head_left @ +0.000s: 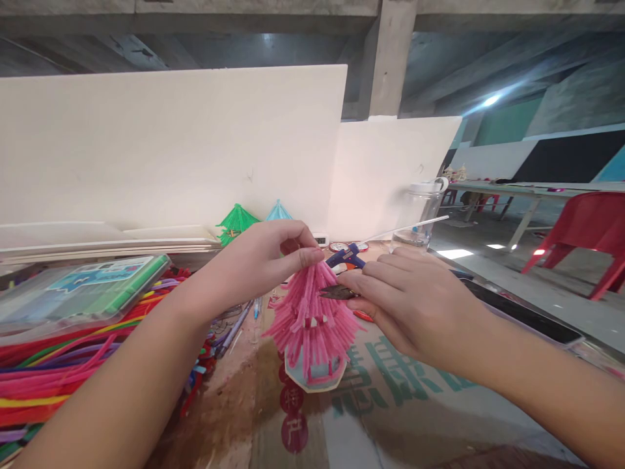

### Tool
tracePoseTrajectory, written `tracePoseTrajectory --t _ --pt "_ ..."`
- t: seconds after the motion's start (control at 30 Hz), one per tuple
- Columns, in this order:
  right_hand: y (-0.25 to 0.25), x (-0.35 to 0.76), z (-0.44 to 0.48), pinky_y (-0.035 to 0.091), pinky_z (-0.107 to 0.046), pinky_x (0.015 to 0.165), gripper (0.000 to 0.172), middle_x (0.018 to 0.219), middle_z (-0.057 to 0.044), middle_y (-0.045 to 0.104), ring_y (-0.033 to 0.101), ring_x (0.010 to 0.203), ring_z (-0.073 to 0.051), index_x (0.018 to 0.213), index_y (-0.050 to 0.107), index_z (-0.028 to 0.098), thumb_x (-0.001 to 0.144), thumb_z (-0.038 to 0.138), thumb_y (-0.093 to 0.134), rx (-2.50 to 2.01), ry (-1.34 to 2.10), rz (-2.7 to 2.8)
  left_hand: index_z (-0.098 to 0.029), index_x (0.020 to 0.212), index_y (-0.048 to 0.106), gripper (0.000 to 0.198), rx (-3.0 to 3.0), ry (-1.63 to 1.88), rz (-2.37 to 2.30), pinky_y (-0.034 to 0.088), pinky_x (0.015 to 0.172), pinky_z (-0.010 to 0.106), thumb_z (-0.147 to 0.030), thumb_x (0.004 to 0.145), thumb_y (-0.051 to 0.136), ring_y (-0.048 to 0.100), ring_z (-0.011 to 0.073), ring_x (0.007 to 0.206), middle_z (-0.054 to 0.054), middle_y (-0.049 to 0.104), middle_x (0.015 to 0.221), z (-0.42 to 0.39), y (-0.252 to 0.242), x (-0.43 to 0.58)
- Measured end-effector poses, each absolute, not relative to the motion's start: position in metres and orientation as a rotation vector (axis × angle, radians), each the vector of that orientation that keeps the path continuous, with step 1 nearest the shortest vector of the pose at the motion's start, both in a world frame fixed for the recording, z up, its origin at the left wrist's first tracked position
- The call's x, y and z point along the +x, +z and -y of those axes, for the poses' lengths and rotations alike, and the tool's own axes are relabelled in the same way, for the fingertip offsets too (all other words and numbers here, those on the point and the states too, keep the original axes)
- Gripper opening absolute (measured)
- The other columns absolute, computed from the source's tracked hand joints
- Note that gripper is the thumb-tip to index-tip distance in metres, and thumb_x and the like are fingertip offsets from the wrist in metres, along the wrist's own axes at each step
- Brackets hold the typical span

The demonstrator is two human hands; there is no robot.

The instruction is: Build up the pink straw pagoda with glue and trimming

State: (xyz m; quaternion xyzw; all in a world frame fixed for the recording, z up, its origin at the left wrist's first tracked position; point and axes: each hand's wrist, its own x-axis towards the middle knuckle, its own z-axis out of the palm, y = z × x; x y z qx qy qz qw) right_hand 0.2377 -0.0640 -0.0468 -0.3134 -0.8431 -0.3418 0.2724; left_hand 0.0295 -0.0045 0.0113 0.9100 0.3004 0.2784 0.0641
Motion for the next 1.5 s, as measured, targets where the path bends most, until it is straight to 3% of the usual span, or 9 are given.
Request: tracePoseTrajectory --t 0.77,1.0,1.5 --pt "-0.0496 0.238 0.0633 0.035 -0.033 0.063 0.024 0.077 -0.008 0.066 0.057 0.073 -0.021 0.1 0.064 0.01 0.089 0.01 0.043 -0.857 -0.968 2.297 -0.02 0.078 0.063 0.029 2.77 0.823 -0.929 0.042 0.063 0.026 -0.044 0.086 0.05 0.058 0.015 0.071 0.0 0.064 0.075 0.0045 0.0119 0.0295" --pt "-0.0444 0.2377 0.0666 0.035 -0.033 0.063 0.026 0.072 -0.007 0.064 0.055 0.068 -0.02 0.097 0.063 0.011 0.095 0.022 0.039 -0.834 -0.927 2.266 -0.019 0.076 0.062 0.03 2.763 0.817 -0.909 0.042 0.063 0.025 -0.045 0.086 0.05 0.058 0.0152 0.071 0.0 0.064 0.074 0.0036 0.0113 0.0294" --pt "-0.0456 0.2365 0.0668 0.034 -0.033 0.062 0.026 0.076 -0.008 0.066 0.057 0.072 -0.02 0.097 0.064 0.013 0.092 0.014 0.039 -0.868 -0.95 2.291 -0.019 0.077 0.062 0.03 2.77 0.823 -0.903 0.041 0.062 0.024 -0.045 0.087 0.049 0.057 0.0147 0.072 0.0 0.064 0.075 0.0062 0.012 0.0305"
